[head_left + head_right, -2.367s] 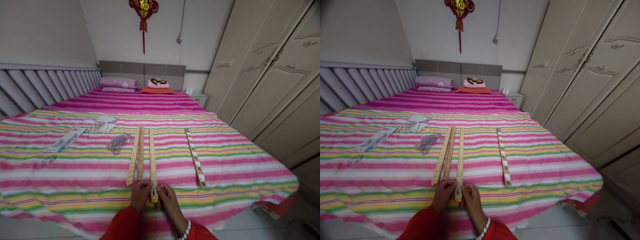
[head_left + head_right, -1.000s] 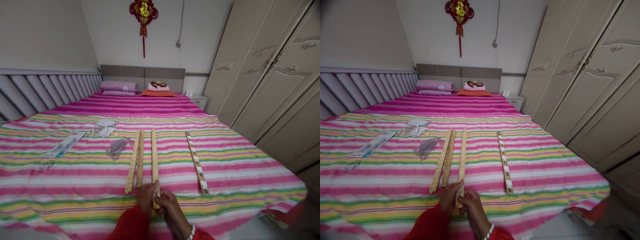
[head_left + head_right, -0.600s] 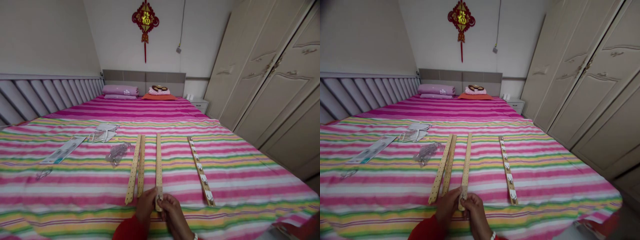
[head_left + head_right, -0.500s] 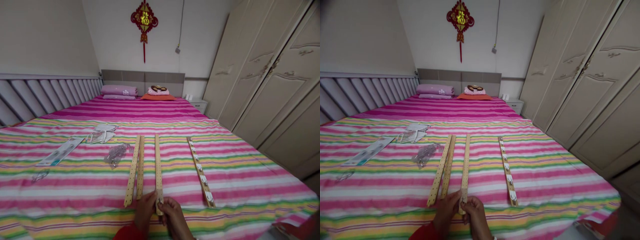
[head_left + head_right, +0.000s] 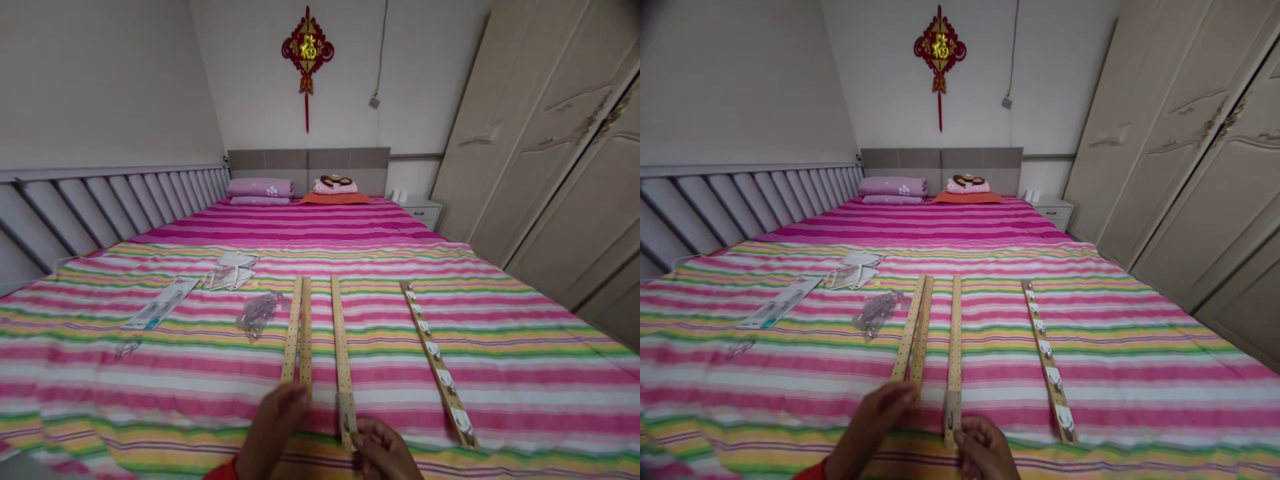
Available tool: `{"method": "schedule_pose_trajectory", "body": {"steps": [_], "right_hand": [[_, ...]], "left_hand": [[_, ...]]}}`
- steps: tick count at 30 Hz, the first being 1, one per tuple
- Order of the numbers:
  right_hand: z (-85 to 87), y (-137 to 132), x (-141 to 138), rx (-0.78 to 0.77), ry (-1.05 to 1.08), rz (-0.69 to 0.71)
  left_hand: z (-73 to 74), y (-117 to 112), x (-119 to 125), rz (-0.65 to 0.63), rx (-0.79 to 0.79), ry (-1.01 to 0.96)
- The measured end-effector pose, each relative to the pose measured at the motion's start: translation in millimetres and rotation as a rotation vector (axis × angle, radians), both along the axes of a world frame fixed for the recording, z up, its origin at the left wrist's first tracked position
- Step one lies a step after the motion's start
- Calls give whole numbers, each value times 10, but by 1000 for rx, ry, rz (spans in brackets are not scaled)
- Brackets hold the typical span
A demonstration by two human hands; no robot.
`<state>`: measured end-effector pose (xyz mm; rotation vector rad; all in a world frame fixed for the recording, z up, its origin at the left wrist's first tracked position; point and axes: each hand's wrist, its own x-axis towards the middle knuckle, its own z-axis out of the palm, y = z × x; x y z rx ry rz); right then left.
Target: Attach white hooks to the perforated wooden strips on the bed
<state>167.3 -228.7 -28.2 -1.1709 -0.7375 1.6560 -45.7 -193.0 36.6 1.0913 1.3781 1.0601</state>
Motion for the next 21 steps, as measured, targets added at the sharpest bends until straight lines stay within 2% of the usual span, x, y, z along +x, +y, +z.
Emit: {"method": "schedule_pose_trajectory", "body": {"steps": [2, 4, 7, 9, 12, 21], "right_hand": [[27, 4, 98, -10, -35, 11], [61, 30, 187, -17, -57, 4], [124, 88, 289, 10, -91, -44], [175, 124, 336, 33, -121, -78], [263, 153, 376, 34, -169, -108], [453, 147, 347, 32, -208, -75]], "left_hand": [[62, 231, -321, 132, 130, 63], [79, 471, -589, 321, 226, 156], [26, 754, -816, 451, 311, 371], [-27, 875, -863, 474, 368, 530], [-69, 964, -867, 439, 350, 656], [-6, 802, -941, 453, 238, 648]]}}
